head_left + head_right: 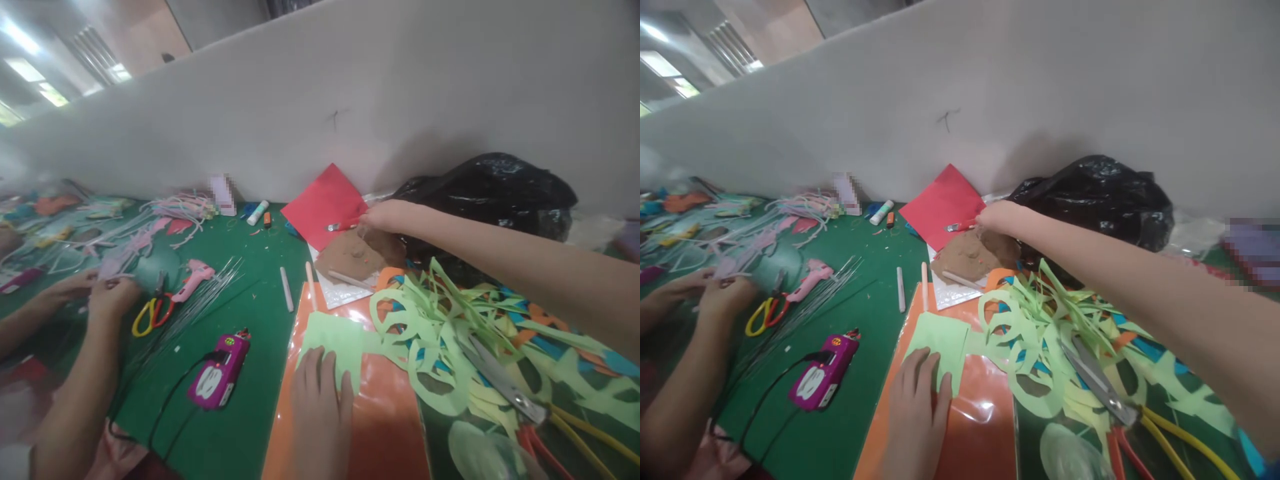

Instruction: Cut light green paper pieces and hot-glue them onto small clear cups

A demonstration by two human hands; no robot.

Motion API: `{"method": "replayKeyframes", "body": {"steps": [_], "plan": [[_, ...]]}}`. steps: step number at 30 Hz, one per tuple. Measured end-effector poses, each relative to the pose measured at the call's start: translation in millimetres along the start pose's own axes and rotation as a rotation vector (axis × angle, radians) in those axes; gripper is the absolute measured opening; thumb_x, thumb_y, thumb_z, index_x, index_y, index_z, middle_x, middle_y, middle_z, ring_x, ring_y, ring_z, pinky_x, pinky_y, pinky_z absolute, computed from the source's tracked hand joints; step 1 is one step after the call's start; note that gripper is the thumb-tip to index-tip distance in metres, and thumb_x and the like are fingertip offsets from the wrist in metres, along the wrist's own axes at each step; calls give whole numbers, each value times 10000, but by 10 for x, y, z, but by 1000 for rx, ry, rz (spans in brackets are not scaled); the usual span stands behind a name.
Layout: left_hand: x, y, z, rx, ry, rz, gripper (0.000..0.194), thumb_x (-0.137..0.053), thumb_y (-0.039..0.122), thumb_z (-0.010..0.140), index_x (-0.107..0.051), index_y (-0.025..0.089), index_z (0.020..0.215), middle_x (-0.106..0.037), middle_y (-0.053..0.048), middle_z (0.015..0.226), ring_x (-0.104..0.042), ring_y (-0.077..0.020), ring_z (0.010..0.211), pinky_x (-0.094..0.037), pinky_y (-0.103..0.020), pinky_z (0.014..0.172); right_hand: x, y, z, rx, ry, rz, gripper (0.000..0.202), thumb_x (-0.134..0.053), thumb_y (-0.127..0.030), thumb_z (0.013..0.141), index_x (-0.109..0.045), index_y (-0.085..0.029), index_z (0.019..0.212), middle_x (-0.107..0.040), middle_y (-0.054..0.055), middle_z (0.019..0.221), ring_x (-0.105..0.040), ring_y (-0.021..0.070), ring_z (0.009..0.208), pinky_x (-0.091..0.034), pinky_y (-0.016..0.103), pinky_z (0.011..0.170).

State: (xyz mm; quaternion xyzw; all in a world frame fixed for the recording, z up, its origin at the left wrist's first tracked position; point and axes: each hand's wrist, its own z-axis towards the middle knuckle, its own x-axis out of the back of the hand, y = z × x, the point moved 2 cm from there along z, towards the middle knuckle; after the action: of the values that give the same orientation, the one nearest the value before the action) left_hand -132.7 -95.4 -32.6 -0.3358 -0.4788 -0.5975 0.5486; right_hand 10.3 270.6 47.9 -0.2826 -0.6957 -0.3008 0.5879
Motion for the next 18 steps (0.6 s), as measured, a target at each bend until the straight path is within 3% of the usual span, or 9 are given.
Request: {"method": "replayKeyframes", "body": {"steps": [5, 13, 18], "plan": [[-32, -29, -16, -35, 44, -10, 275, -518, 272, 973, -615, 203, 1221, -651, -121, 1264, -594, -292, 1224, -544, -463, 943, 3, -14, -102, 30, -114, -29, 374, -590, -393, 979, -601, -139, 1253, -645, 89, 1169, -643, 187, 1025, -552, 412, 913], [-160, -22, -59, 52, 115, -66, 264, -443, 295, 988, -622, 213, 1163, -655, -118, 1233, -603, -292, 1200, -530, -504, 955, 63, -28, -54, -47, -214, 38, 375, -597, -397, 975, -604, -135, 1244, -627, 101, 1209, -635, 190, 1048, -560, 397, 908], [-84, -9, -22, 52, 62, -76, 264, -451, 292, 989, -614, 210, 1180, -648, -120, 1238, -599, -296, 1193, -543, -509, 937, 33, 10, -60, -87, -226, 74, 374, -605, -393, 970, -607, -134, 1240, -626, 98, 1215, -631, 197, 1066, -556, 409, 920]]}}
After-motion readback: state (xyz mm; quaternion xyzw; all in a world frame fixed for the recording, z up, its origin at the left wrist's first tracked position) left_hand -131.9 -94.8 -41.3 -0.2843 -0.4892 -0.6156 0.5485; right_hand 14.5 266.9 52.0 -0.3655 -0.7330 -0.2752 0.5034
